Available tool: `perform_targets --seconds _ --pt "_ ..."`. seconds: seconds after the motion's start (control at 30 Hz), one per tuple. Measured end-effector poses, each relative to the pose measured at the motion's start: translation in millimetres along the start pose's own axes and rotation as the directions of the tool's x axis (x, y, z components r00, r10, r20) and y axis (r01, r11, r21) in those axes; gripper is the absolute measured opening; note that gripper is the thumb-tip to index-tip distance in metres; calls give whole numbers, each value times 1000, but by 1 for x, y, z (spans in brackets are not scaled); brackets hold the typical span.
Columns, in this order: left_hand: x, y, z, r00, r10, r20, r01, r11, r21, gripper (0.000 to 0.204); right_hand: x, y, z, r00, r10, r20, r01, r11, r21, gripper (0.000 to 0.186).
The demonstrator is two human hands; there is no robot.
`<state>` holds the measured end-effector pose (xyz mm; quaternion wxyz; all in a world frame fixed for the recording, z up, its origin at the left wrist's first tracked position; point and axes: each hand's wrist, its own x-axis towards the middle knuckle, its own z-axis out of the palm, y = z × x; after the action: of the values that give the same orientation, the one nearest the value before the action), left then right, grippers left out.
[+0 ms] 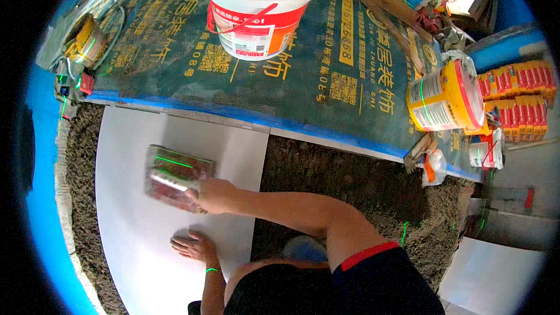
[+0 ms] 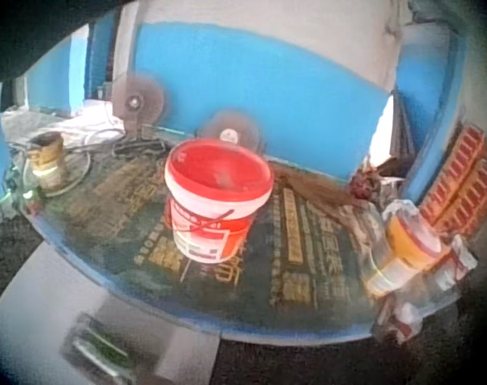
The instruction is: The person applies adhesive to a large white tile using a trowel, spreading it evenly across the surface. They then position the tile onto the prepared cement floor and press it into place.
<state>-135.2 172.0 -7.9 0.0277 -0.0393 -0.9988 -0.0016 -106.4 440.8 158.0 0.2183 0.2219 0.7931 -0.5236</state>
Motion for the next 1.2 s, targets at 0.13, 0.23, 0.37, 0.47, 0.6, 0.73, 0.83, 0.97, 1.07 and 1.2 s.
perform_targets --seconds 0.13,0.23,0.37,0.47,0.6,0.73,0.83,0.97,1.07,1.2 --pt "1 -30 1 905 295 -306 -302 953 25 87 -89 -31 -21 977 -199 -77 195 979 -51 59" --pt "5 -32 6 979 155 -133 -155 988 11 84 -109 -4 1 988 -138 -70 134 989 -61 60" --pt "0 12 -1 998 52 38 -52 999 10 76 -16 52 34 988 84 -132 -89 995 -38 56" --pt "16 -1 6 999 41 14 -42 999 22 76 24 -30 17 993 -87 77 100 978 -184 54" --pt "7 -35 20 947 247 -207 -209 960 186 75 -71 -52 -14 971 -226 76 227 974 -8 48" --pt "15 -24 14 997 62 -55 -58 995 76 73 -112 7 -4 998 -40 -45 38 999 -38 53" --pt "10 10 -1 999 40 -4 -40 999 17 71 -52 81 8 979 87 -182 -119 977 -177 58" --pt "30 0 -3 1000 -10 15 10 1000 -11 75 -36 -6 -31 994 92 61 -91 996 -25 55" --pt "24 -30 6 988 115 -104 -116 993 -1 82 -107 0 -25 996 -34 -81 31 999 -37 52" --pt "16 -4 6 997 67 -48 -65 997 28 79 -109 60 7 981 132 -145 -138 990 -30 53"
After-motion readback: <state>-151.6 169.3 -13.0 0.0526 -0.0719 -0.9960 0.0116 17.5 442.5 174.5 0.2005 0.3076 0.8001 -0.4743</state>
